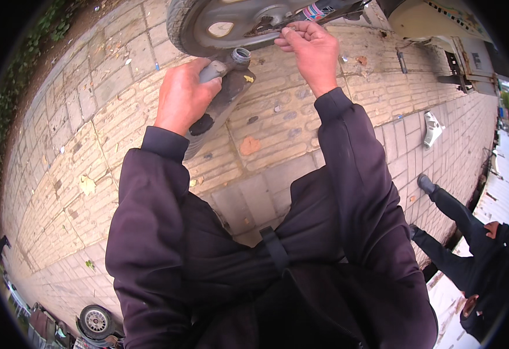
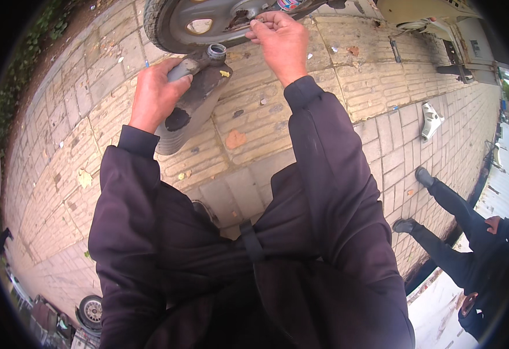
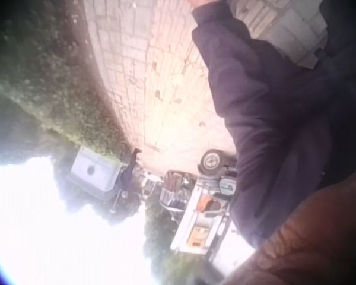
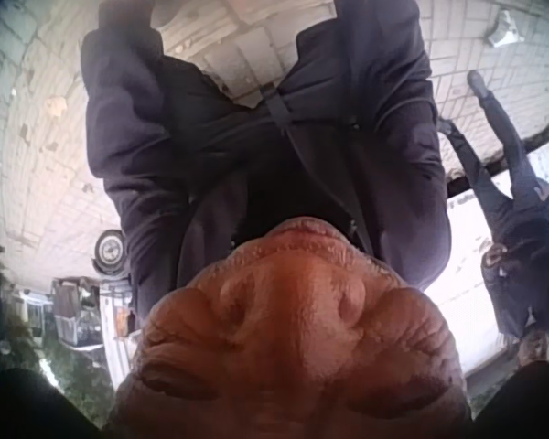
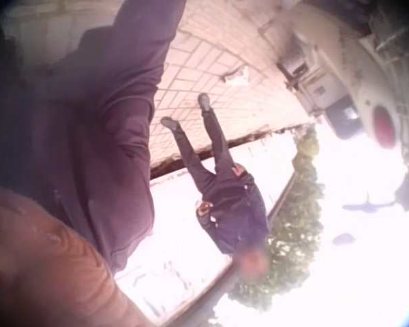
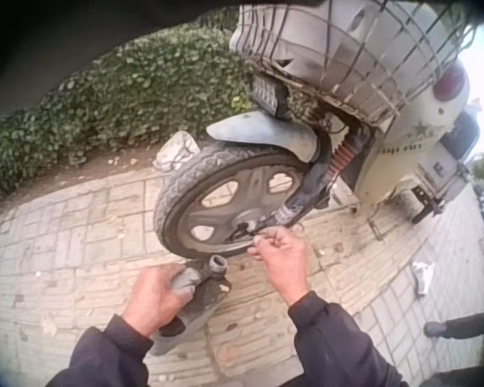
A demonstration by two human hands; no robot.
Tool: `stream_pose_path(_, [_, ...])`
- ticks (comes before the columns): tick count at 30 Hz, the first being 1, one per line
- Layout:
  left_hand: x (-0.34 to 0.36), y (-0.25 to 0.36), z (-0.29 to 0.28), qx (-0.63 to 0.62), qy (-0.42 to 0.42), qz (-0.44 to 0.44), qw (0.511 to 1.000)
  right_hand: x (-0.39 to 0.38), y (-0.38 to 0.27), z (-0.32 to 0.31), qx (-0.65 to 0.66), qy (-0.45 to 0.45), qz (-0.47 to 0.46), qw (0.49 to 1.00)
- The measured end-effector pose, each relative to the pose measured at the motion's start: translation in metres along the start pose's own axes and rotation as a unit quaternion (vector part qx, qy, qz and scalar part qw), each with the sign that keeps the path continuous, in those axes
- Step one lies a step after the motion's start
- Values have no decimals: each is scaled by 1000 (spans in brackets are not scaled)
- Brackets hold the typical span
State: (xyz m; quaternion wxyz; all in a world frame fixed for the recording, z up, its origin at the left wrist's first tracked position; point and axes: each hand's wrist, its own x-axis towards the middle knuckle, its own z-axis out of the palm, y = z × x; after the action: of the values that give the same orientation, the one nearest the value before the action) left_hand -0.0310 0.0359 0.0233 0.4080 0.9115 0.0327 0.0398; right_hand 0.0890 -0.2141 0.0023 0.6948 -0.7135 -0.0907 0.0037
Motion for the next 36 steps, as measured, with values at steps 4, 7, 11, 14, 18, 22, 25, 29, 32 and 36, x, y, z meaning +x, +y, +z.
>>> stream_pose_path(4, [-2,1,-2,5,6,-4,1000,0,-2,0,-3,24,-25,999])
stream_pose_path(7, [-2,0,-2,1,2,-3,1000,0,-4,0,-18,17,-21,999])
stream_pose_path(11, [-1,-3,-1,5,3,3,1000,0,-1,3,-38,21,-16,999])
stream_pose_path(14, [-1,-3,-1,-2,1,-4,1000,0,1,3,-39,13,-17,999])
stream_pose_path(18, [-1,-1,-2,6,0,-5,1000,-1,1,4,-46,21,-12,999])
stream_pose_path(22, [-2,-1,-1,4,-9,-15,1000,-2,0,5,-39,13,-32,999])
stream_pose_path(25, [-1,-2,-1,10,4,-3,1000,-2,-1,4,-34,14,-25,999])
stream_pose_path(29, [-2,-2,-1,0,-1,-8,1000,-2,1,4,-45,8,-25,999])
stream_pose_path(32, [-2,-2,-1,7,3,-1,1000,-3,3,5,-50,12,-35,998])
stream_pose_path(36, [-3,-3,-1,7,8,2,1000,-3,1,4,-44,3,-8,999])
